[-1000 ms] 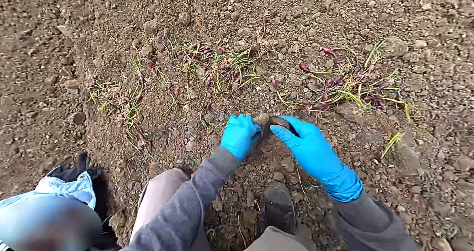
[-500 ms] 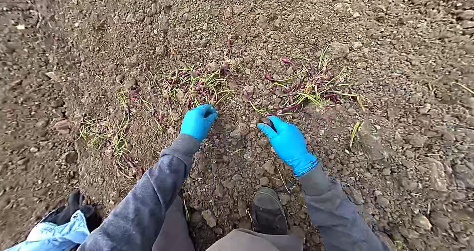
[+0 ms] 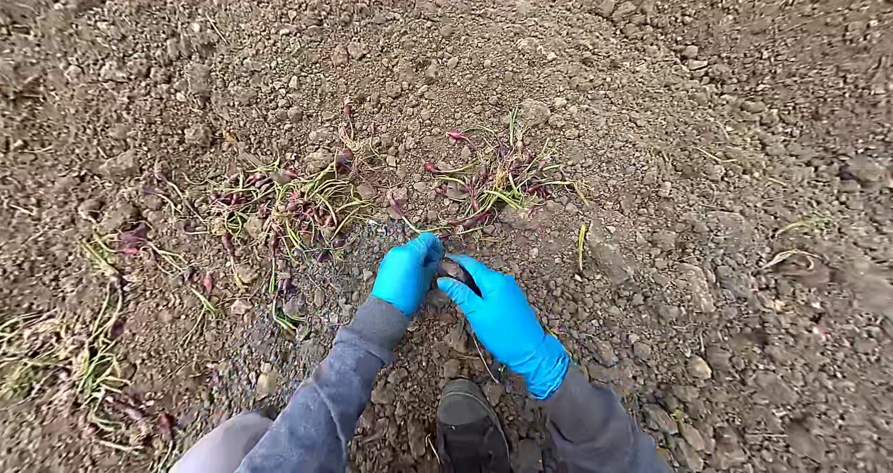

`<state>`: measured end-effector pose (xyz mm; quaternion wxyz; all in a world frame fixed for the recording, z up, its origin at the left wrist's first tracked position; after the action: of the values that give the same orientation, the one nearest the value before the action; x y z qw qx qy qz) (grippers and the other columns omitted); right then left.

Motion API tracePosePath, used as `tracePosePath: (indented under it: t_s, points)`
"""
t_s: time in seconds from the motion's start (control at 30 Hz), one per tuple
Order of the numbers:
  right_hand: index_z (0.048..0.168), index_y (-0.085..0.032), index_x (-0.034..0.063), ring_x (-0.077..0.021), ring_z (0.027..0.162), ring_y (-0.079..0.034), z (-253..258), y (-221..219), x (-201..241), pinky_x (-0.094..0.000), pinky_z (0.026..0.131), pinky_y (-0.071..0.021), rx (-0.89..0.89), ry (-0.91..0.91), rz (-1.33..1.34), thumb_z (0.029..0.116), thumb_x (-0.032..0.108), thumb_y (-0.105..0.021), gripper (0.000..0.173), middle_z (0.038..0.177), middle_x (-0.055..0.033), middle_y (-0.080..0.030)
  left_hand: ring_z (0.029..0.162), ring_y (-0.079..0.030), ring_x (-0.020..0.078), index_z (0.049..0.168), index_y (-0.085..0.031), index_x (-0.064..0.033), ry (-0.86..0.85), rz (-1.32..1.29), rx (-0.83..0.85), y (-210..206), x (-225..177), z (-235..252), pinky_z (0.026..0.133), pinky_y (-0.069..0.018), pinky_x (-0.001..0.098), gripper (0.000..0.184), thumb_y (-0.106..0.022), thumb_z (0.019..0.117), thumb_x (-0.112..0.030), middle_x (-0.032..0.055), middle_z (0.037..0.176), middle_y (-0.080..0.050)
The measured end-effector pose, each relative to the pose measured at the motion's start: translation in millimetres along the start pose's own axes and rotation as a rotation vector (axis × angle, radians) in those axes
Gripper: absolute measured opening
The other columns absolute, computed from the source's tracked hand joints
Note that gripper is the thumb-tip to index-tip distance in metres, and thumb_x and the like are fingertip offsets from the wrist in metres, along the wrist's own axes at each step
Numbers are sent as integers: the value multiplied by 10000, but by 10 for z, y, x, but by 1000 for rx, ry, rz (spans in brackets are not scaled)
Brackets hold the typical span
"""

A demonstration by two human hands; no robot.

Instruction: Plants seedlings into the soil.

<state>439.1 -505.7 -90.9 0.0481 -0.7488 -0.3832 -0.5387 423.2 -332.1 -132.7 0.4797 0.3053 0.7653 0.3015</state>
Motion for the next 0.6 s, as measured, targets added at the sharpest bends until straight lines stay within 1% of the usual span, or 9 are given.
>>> tracePosePath:
  t_s: [0.07, 0.13, 0.23, 0.3, 0.37, 0.43, 0.5, 0.53, 0.6]
  points:
    - [1317, -696, 260, -37, 715, -642, -362, 467, 405, -304, 619, -565, -168, 206, 77, 1016, 530, -597, 416, 866, 92, -702, 1026, -707, 334, 1110, -767, -155, -76, 170, 146, -279, 54, -8, 915, -558, 575, 178, -697, 952, -109, 132, 1044, -746]
    - [1283, -693, 86, -18, 856, -684, -803, 983, 834, -222, 724, -599, -270, 414, 137, 1039, 392, -625, 398, 1028, 4, -748, 1143, -654, 344, 1212, -757, -206, -149, 293, 350, -353, 104, -28, 998, -518, 542, 271, -645, 977, -131, 137, 1161, -713]
    - [1249, -644, -67, -31, 877, -652, -1086, 1354, 1004, -205, 761, -557, -314, 387, 101, 1056, 278, -601, 397, 1049, -111, -719, 1367, -550, 254, 1359, -689, -239, -289, 358, 604, -82, 90, -9, 1164, -403, 498, 410, -569, 1001, -79, 15, 1415, -653]
    - [1308, -691, 72, -22, 791, -671, -844, 1229, 533, -249, 678, -588, -383, 204, -43, 1034, 394, -630, 427, 982, -1, -749, 1304, -620, 213, 1251, -755, -243, -353, 343, 449, 293, -143, 166, 1099, -483, 511, 291, -624, 1013, -140, -25, 1364, -693]
    - [1291, -717, 227, -80, 653, -646, -437, 904, -197, -370, 572, -560, -419, 18, -215, 997, 609, -549, 511, 805, 69, -708, 1255, -652, 236, 1301, -728, -257, -377, 376, 253, 538, -567, 493, 1027, -535, 531, 321, -701, 986, -200, -2, 1362, -691]
    - [1312, -709, 230, -167, 708, -693, -225, 716, -552, -476, 630, -581, -366, -84, -273, 987, 674, -497, 589, 822, 14, -730, 1290, -610, 330, 1570, -471, -269, -380, 509, 245, 488, -1062, 886, 975, -549, 556, 770, -819, 884, -275, 59, 1590, -485]
    - [1338, -699, 229, -178, 784, -722, -207, 686, -594, -489, 687, -598, -320, -117, -271, 990, 683, -483, 611, 900, 3, -756, 1230, -596, 426, 1689, -120, -269, -362, 670, 355, 181, -1417, 1232, 834, -573, 573, 1354, -984, 651, -366, 104, 1752, -75]
    - [1342, -699, 227, -179, 791, -729, -226, 690, -590, -488, 683, -598, -321, -112, -272, 992, 679, -483, 611, 917, 1, -764, 1209, -587, 458, 1691, -51, -304, -360, 722, 402, -17, -1491, 1345, 792, -568, 590, 1516, -1032, 537, -376, 103, 1758, 45]
    - [1326, -710, 210, -188, 754, -732, -255, 694, -584, -492, 640, -595, -363, -84, -293, 994, 656, -498, 595, 898, -6, -768, 1233, -547, 535, 1682, -70, -370, -333, 759, 465, -307, -1552, 1478, 790, -552, 660, 1570, -1057, 462, -300, 128, 1756, 32]
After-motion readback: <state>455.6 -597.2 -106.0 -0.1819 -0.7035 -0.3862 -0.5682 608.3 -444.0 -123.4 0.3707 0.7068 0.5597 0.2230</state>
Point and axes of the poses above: each hand's wrist, its own z-axis towards the middle knuckle, its own y-axis out of the back of the hand, x = y × z, the point moved 4 cm from there along z, towards the middle knuckle
